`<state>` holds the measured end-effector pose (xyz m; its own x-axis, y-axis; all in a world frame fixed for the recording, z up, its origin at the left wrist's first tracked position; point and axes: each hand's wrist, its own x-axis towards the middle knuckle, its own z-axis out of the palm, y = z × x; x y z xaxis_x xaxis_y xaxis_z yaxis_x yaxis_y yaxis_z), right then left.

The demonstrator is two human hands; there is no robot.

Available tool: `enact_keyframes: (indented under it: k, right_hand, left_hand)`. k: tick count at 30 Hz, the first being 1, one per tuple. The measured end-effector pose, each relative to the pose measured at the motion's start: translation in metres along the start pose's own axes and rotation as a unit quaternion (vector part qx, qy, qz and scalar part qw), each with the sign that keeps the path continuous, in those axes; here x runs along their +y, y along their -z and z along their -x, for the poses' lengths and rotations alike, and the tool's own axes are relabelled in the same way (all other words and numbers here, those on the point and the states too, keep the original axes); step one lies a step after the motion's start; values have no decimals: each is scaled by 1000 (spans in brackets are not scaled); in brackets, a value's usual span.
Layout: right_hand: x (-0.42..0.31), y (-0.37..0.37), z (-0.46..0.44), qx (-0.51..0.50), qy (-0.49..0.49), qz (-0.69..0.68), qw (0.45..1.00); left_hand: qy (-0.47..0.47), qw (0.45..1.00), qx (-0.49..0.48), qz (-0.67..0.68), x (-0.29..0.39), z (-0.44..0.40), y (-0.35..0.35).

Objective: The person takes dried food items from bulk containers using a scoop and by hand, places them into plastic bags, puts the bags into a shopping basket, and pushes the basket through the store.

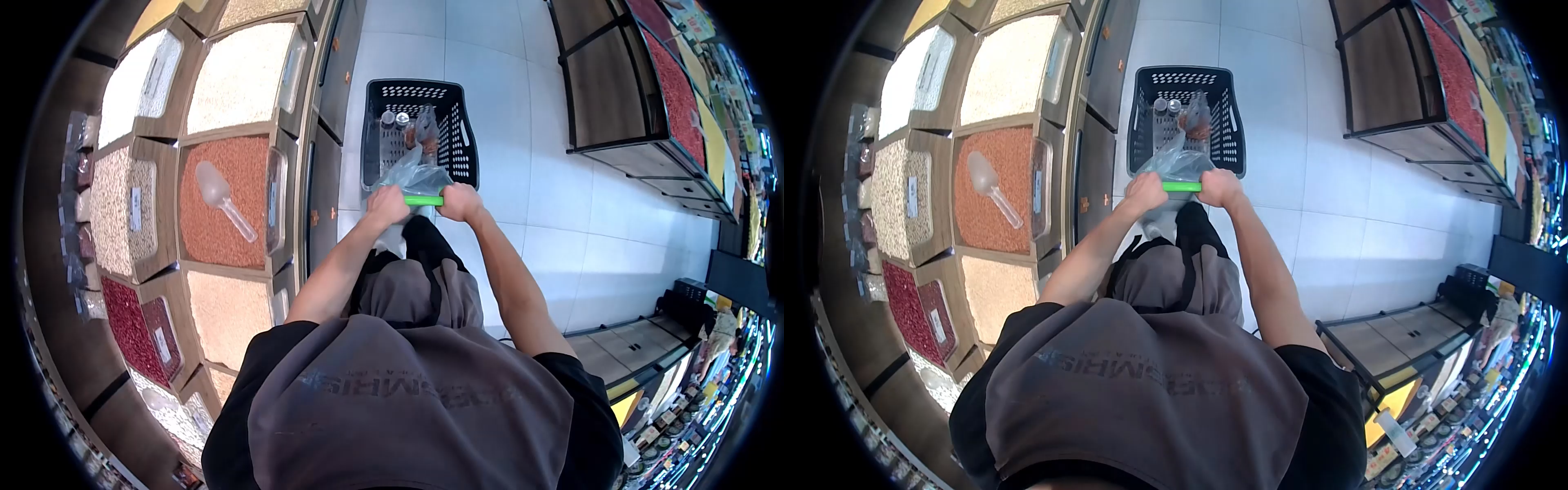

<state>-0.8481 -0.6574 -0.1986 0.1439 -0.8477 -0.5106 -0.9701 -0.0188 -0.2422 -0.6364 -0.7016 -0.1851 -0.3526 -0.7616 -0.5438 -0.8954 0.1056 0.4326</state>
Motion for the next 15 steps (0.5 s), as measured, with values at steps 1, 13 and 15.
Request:
enact_keyframes:
  k: [1, 13, 15]
  right_hand:
    - [2, 15, -24, 2, 4, 3, 1000]
    - [67, 156, -197, -9, 24, -27, 999]
    - [76, 174, -219, -25, 27, -29, 999]
  left_hand:
    - [6, 1000, 0, 1, -3, -22, 15]
    - [20, 999, 5, -38, 40, -218, 144]
    - [33, 999, 2, -12, 41, -240, 156]
